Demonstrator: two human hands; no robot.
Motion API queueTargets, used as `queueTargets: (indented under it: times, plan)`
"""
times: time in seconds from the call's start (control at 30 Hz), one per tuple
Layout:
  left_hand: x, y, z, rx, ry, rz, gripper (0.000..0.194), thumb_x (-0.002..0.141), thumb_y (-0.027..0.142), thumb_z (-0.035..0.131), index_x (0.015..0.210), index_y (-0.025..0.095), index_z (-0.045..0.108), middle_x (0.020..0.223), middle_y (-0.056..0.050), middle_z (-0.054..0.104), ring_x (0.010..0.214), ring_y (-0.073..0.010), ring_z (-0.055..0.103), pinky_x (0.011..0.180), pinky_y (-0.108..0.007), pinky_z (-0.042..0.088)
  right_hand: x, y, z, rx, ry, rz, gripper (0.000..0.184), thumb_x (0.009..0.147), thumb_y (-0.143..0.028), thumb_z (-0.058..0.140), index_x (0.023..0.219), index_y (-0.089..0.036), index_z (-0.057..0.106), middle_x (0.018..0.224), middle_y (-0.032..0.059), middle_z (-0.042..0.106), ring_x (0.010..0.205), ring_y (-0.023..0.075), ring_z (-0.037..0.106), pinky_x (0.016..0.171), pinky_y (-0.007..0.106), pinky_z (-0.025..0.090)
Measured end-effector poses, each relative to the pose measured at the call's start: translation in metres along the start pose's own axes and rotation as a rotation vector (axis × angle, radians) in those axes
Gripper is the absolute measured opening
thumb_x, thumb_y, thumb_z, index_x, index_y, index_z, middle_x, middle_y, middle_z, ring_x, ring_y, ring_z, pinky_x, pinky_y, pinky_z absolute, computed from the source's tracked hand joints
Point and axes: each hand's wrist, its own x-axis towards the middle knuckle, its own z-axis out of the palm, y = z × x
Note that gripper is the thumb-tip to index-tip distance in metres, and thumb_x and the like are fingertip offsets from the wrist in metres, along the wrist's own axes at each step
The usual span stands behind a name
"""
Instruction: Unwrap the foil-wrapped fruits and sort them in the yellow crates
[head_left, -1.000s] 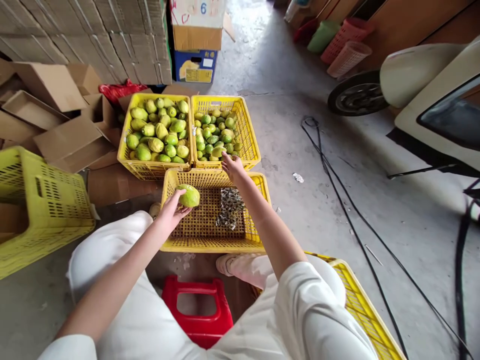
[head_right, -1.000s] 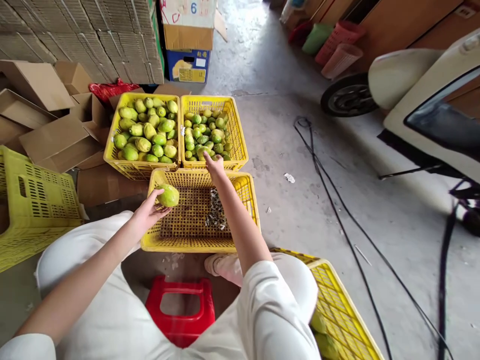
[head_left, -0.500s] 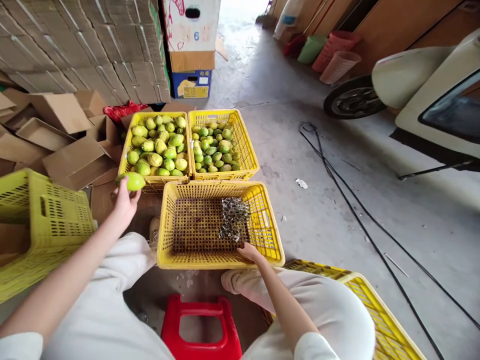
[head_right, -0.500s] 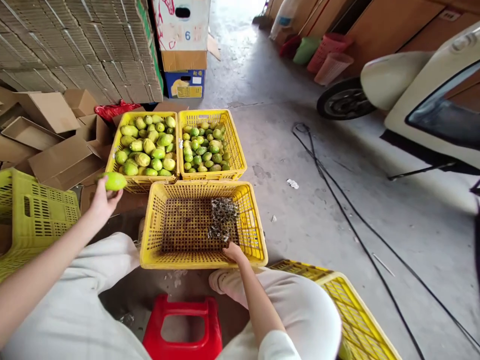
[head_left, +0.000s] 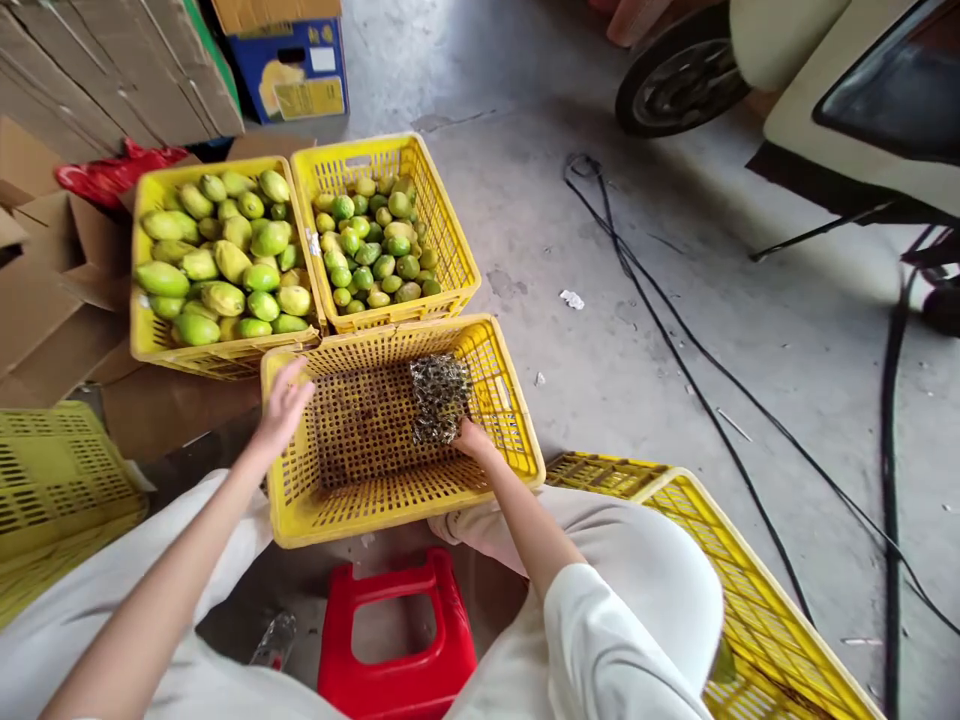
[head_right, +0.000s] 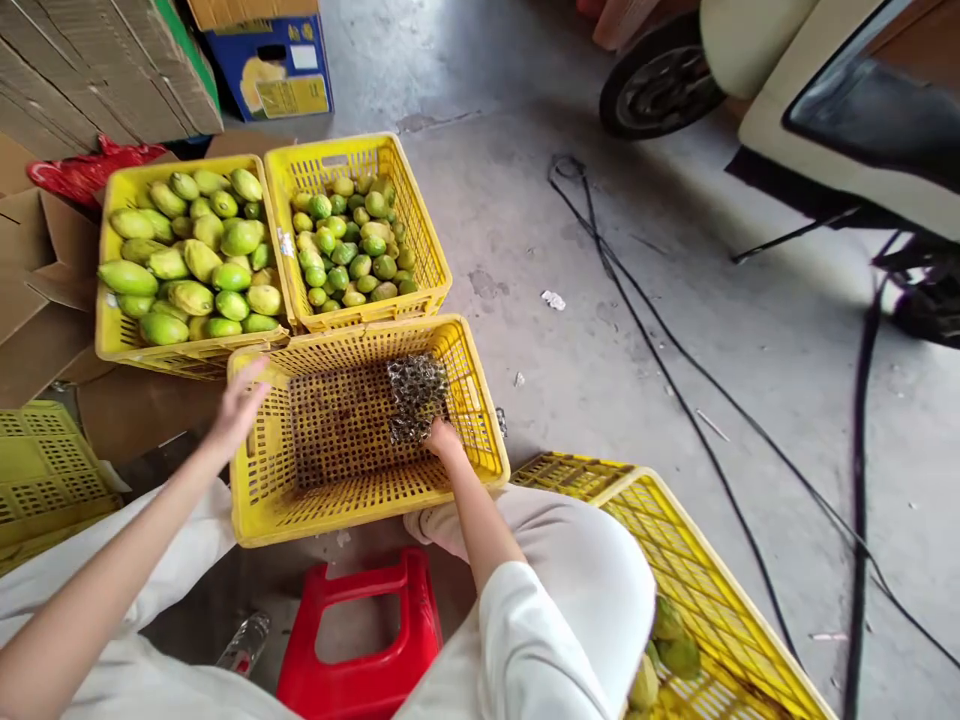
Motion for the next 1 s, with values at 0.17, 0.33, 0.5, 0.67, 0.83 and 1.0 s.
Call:
queueTargets:
  times: [0.17,0.33,0.5,0.67,0.83,1.0]
  plan:
    - [-0.003,-0.103,0.057,0.344,-0.314,-0.299,0.056,0.052,0.011,0.093,0.102,0.021,0.070,0.144,-0.016,0.060,0.149,-0.0360,0.042,0.127,-0.045,0.024,0.032,-0.002,-0.022,-0.096,0.153,-0.157,0.057,0.090,-0.005,0.056,0.146,-0.010,0.050,0.147,0.0278,0.055,0.131,0.0377,0.058,0.097,0.043,0.053]
    - [0.023,-0.172,0.127,0.499,-0.380,-0.352,0.063,0.049,0.016,0.096,0.105,0.025,0.067,0.155,-0.015,0.053,0.150,-0.0404,0.041,0.125,-0.049,0.028,0.089,-0.012,-0.052,-0.181,0.270,-0.348,0.062,0.091,0.001,0.041,0.152,-0.012,0.043,0.157,0.0240,0.045,0.143,0.0360,0.044,0.112,0.048,0.044]
    - [0.043,-0.219,0.190,0.621,-0.372,-0.249,0.023,0.074,0.014,0.081,0.090,0.022,0.066,0.119,-0.018,0.071,0.125,-0.0367,0.063,0.112,-0.048,0.044,0.144,-0.019,-0.057,-0.231,0.271,-0.498,0.057,0.090,0.001,0.039,0.146,-0.007,0.050,0.149,0.0260,0.053,0.140,0.0371,0.046,0.115,0.050,0.040]
    - [0.045,-0.241,0.192,0.637,-0.539,-0.192,0.011,0.079,0.012,0.072,0.081,0.022,0.070,0.087,-0.007,0.071,0.087,-0.0255,0.070,0.091,-0.042,0.055,0.170,-0.010,-0.043,-0.305,0.287,-0.571,0.065,0.087,-0.010,0.059,0.150,-0.008,0.046,0.151,0.0246,0.051,0.133,0.0385,0.051,0.109,0.049,0.047]
    - [0.054,-0.241,0.173,0.633,-0.482,-0.034,0.009,0.081,0.014,0.072,0.082,0.022,0.072,0.107,-0.007,0.062,0.114,-0.0256,0.062,0.109,-0.044,0.046,0.173,0.008,-0.028,-0.412,0.269,-0.558,0.082,0.074,-0.025,0.084,0.147,-0.010,0.050,0.152,0.0244,0.050,0.135,0.0421,0.049,0.112,0.051,0.044]
    - [0.058,-0.254,0.178,0.668,-0.267,0.047,0.006,0.080,0.017,0.075,0.082,0.019,0.070,0.130,-0.013,0.043,0.141,-0.0347,0.040,0.120,-0.052,0.033,0.173,0.010,-0.025,-0.345,0.168,-0.546,0.104,0.067,-0.036,0.093,0.153,-0.008,0.041,0.162,0.0294,0.036,0.148,0.0440,0.038,0.118,0.053,0.035]
